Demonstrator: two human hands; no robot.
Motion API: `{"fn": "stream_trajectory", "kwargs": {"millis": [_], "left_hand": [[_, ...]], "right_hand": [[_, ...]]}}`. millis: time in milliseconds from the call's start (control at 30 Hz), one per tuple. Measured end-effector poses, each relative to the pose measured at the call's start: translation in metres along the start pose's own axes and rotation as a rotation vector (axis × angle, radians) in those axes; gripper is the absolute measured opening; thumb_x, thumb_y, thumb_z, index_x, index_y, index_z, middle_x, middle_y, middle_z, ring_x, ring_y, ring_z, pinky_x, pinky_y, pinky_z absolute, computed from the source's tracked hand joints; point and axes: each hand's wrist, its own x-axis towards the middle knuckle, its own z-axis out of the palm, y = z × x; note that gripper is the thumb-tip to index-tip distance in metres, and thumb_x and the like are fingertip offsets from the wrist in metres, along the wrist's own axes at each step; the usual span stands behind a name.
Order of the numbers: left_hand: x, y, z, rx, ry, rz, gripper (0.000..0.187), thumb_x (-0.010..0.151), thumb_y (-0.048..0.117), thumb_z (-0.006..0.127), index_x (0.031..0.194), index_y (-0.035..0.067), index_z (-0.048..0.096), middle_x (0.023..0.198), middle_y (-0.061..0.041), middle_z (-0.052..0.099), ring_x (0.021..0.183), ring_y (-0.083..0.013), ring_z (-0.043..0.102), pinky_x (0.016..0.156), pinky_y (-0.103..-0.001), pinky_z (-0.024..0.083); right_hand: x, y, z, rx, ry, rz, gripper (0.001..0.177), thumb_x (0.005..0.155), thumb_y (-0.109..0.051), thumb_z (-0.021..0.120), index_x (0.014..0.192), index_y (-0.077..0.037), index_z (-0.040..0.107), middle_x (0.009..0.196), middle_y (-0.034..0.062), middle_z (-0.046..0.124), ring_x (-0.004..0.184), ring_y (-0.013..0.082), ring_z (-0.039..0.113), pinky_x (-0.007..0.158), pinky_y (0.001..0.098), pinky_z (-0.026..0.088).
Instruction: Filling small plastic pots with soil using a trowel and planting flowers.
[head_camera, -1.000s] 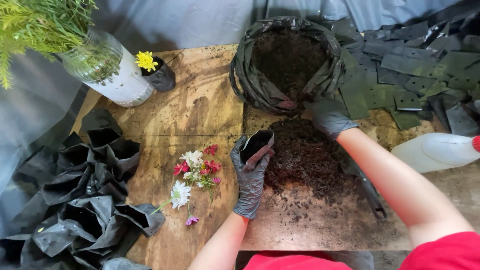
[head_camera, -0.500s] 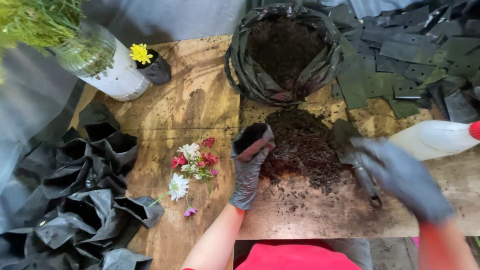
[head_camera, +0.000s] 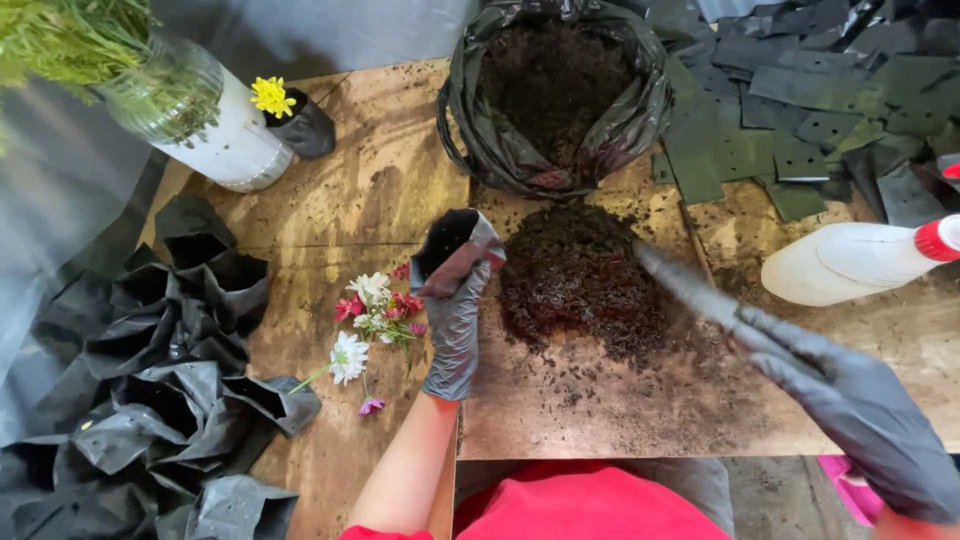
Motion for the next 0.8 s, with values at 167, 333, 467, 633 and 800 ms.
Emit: {"fn": "stream_trajectory", "kwargs": {"millis": [167, 333, 467, 633, 800], "left_hand": [[0.002, 0.018, -0.004, -0.052, 0.084, -0.028, 0.097, 0.067, 0.01, 0.091, 0.149, 0.009, 0.039, 0.145, -0.013, 0.061, 0.128, -0.0211, 0.062, 0.112, -0.036, 0.054], [-0.005, 0.027, -0.003, -0.086, 0.084, -0.098, 0.098, 0.071, 0.008, 0.086, 0.155, 0.009, 0.035, 0.144, -0.014, 0.062, 0.128, -0.0216, 0.063, 0.113, -0.039, 0.053], [-0.014, 0.035, -0.003, 0.2, 0.073, 0.043, 0.094, 0.067, 0.015, 0.092, 0.146, 0.008, 0.041, 0.143, -0.014, 0.06, 0.128, -0.0262, 0.064, 0.113, -0.037, 0.052], [-0.032, 0.021, -0.005, 0.149, -0.049, -0.066, 0.108, 0.059, 0.024, 0.094, 0.147, 0.012, 0.033, 0.152, -0.013, 0.043, 0.138, -0.0248, 0.05, 0.118, -0.036, 0.052], [-0.049, -0.015, -0.014, 0.193, -0.025, -0.241, 0.105, 0.059, 0.014, 0.095, 0.148, 0.011, 0.041, 0.143, -0.011, 0.06, 0.129, -0.022, 0.062, 0.112, -0.036, 0.053]], "right_hand": [[0.05, 0.091, 0.084, 0.328, -0.216, -0.392, 0.046, 0.085, -0.008, 0.072, 0.13, -0.015, 0.078, 0.14, -0.0033, 0.077, 0.13, 0.0103, 0.069, 0.114, 0.029, 0.047], [0.047, 0.072, 0.151, 0.115, -0.291, -0.593, 0.037, 0.087, -0.028, 0.074, 0.122, -0.034, 0.083, 0.134, -0.0101, 0.078, 0.121, 0.0014, 0.073, 0.108, 0.0178, 0.049], [0.069, 0.091, 0.179, -0.11, -0.037, -0.759, 0.045, 0.091, -0.039, 0.065, 0.135, -0.042, 0.068, 0.117, -0.0044, 0.077, 0.096, 0.0162, 0.076, 0.077, 0.0316, 0.056], [0.087, 0.132, 0.189, -0.31, 0.273, -0.888, 0.049, 0.091, -0.039, 0.066, 0.14, -0.041, 0.062, 0.088, 0.0032, 0.073, 0.072, 0.0269, 0.069, 0.062, 0.0432, 0.053], [0.078, 0.141, 0.178, -0.319, 0.317, -0.73, 0.047, 0.09, -0.038, 0.066, 0.134, -0.053, 0.065, 0.081, -0.0034, 0.066, 0.068, 0.0213, 0.067, 0.063, 0.0392, 0.051]]}}
